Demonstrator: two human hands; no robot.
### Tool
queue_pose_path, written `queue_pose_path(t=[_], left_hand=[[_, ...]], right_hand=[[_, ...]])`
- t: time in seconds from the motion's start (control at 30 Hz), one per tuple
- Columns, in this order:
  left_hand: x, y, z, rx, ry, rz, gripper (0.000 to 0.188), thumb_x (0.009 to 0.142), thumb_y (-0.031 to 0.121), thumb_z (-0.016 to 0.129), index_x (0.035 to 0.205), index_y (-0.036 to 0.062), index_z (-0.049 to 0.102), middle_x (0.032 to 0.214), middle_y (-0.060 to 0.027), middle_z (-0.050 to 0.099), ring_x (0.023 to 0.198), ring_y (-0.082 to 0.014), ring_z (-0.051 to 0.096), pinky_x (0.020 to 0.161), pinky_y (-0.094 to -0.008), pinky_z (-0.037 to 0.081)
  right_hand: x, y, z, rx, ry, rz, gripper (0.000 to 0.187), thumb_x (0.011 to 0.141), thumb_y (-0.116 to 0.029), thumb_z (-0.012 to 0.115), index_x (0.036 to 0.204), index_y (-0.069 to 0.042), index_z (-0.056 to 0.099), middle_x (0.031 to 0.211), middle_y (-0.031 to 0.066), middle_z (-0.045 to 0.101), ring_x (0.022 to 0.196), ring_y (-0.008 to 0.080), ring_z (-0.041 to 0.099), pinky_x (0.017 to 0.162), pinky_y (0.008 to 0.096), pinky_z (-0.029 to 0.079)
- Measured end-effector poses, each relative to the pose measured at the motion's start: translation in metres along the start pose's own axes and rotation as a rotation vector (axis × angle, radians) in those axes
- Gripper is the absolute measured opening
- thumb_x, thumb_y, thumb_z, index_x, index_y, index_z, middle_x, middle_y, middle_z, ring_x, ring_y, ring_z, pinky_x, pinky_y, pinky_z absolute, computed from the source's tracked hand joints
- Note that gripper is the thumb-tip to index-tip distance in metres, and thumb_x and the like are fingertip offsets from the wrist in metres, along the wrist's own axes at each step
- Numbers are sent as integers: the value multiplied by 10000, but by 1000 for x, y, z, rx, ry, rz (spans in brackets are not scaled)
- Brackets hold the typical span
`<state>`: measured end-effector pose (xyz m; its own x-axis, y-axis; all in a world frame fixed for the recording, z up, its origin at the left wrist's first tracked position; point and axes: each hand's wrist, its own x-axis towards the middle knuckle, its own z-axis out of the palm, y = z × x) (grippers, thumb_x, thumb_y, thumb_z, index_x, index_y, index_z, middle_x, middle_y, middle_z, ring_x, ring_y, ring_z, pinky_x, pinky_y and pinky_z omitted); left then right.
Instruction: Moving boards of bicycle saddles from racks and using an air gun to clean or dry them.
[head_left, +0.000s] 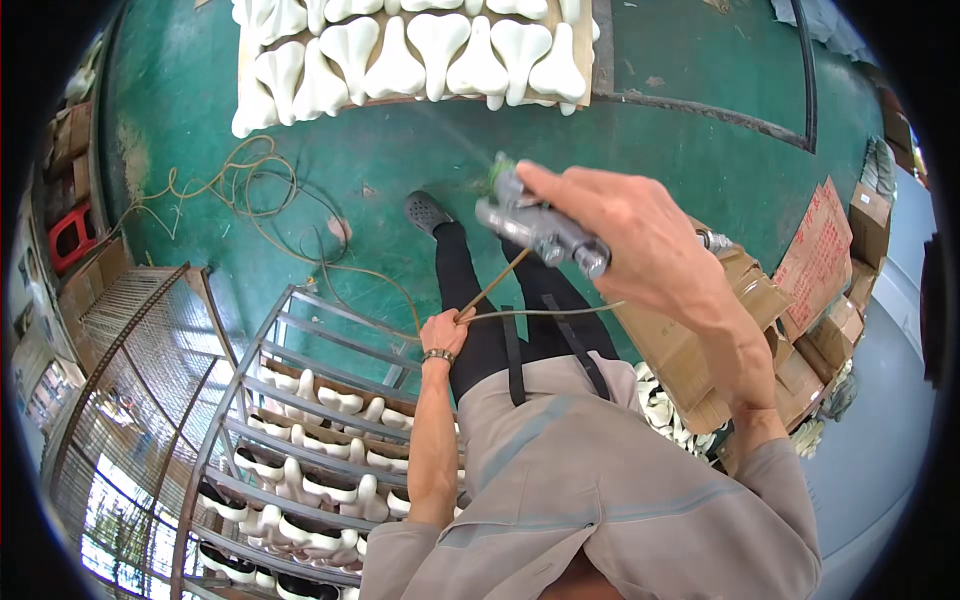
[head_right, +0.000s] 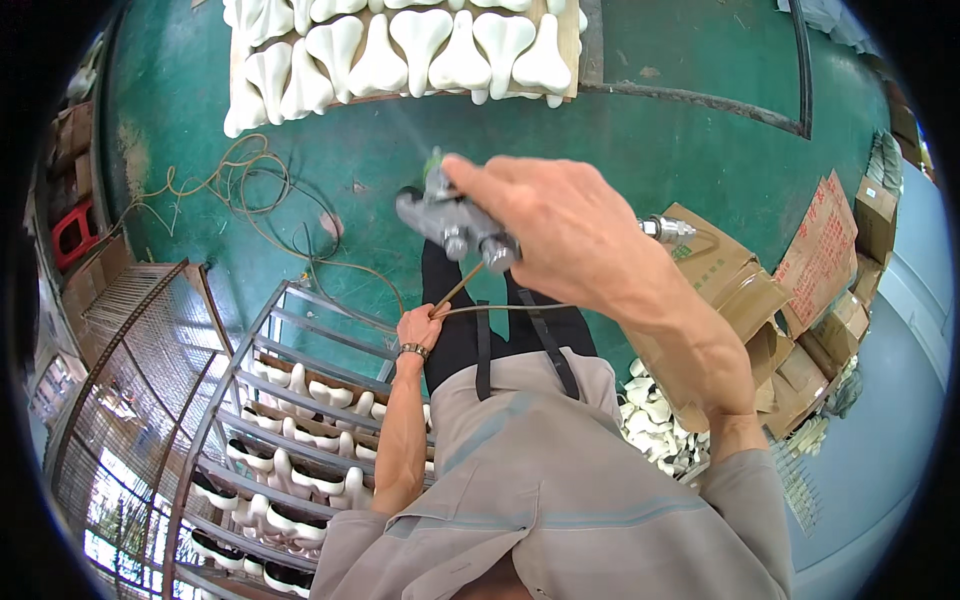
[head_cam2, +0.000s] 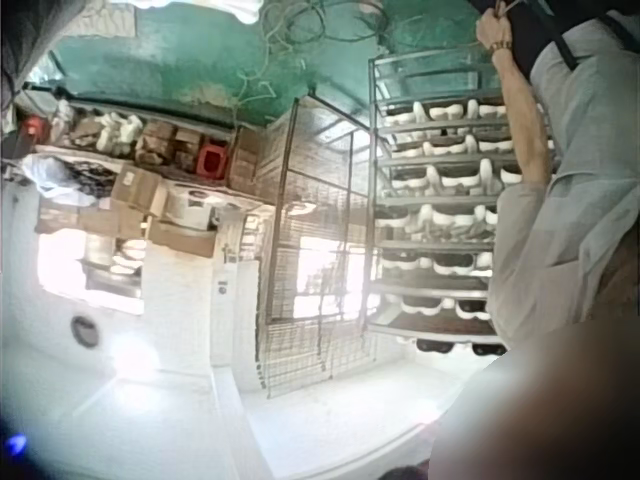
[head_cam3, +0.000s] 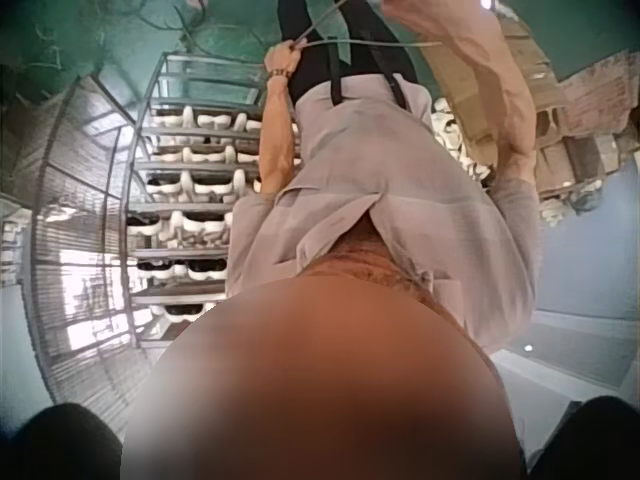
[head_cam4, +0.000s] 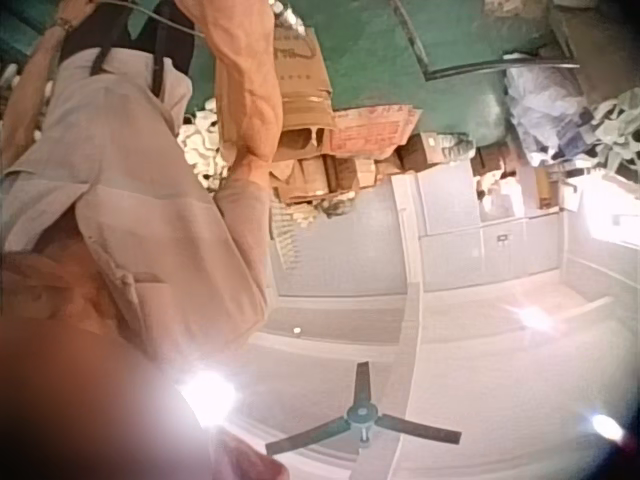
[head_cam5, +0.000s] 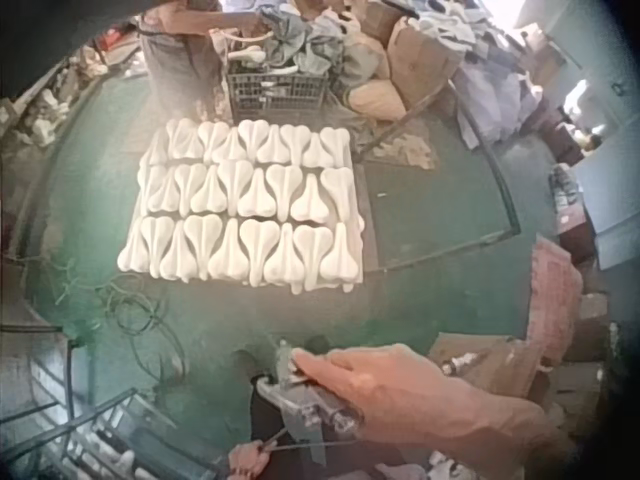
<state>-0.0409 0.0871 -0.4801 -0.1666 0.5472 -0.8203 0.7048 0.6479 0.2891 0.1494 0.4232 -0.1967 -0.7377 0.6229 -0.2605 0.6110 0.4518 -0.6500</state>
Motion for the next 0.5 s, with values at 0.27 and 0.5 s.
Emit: queue_pose_path(t=[0.27,0.5], left_hand=[[-4,9,10,-1,-13,4,532,971,573,625,816,74,726,855,-258,719,888,-499,679,755,-583,520],[-10,8,26,-12,12,19,541,966,578,629,797,70,704,784,-236,693,830,-484,663,697,-574,486]], right_hand=[[-11,20,1,-78,109,213,798,704,139,693,1465,-72,576,1098,168,709,962,388,693,802,461,542],[-11,29,7,-105,-47,102,706,733,54,715,1414,-32,551,1015,171,690,938,405,680,794,490,542]])
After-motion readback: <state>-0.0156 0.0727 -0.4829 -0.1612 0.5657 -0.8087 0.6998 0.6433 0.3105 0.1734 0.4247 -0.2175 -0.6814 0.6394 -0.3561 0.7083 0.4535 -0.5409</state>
